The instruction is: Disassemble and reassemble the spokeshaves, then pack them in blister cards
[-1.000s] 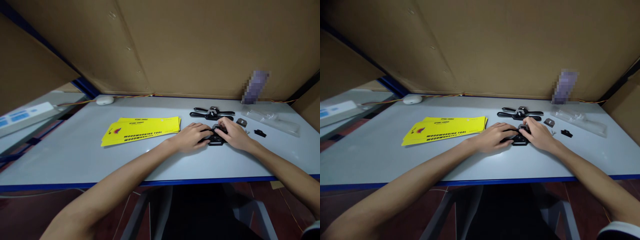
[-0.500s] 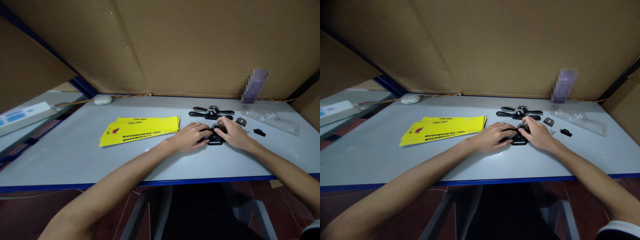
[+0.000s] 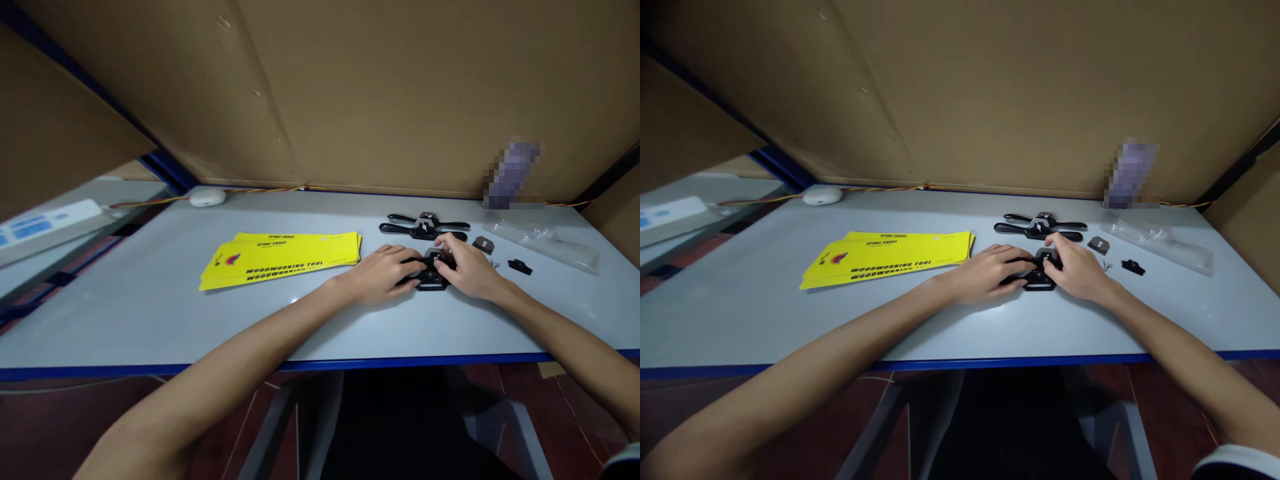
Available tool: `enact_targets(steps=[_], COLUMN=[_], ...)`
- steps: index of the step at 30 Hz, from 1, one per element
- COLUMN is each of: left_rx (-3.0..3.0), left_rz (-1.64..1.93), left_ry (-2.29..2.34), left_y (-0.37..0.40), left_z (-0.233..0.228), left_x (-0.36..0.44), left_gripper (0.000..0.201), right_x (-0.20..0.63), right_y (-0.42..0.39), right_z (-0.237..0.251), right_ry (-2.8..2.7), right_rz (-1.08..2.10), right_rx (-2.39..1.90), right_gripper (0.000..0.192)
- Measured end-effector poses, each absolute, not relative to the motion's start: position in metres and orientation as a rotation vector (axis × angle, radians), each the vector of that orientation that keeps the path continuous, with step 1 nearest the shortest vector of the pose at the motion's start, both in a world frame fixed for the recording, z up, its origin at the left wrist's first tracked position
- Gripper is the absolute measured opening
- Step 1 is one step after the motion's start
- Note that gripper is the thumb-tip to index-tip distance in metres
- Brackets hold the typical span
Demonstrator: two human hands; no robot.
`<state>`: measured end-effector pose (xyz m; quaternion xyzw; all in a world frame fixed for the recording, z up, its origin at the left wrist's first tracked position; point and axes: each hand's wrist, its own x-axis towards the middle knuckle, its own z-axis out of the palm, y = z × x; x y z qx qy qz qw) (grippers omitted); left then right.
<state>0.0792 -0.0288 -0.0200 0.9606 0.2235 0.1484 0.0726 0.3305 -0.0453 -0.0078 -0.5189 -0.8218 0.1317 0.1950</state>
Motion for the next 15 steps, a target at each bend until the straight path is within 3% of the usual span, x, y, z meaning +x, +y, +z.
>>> enact_targets(steps=[15], left_rx=[2.873], left_rz=[0.426], left_ry=[0.673], left_y=[-0.0296], left_z=[-0.0173], left_x=[0.0790], left_gripper=[0.039], right_x=[0.3301], right_y=[-0.0459], right_z=[-0.0068], right_ry=[-2.323], right_rz=[0.347], right_rx=[-1.434], right_gripper=[0.024])
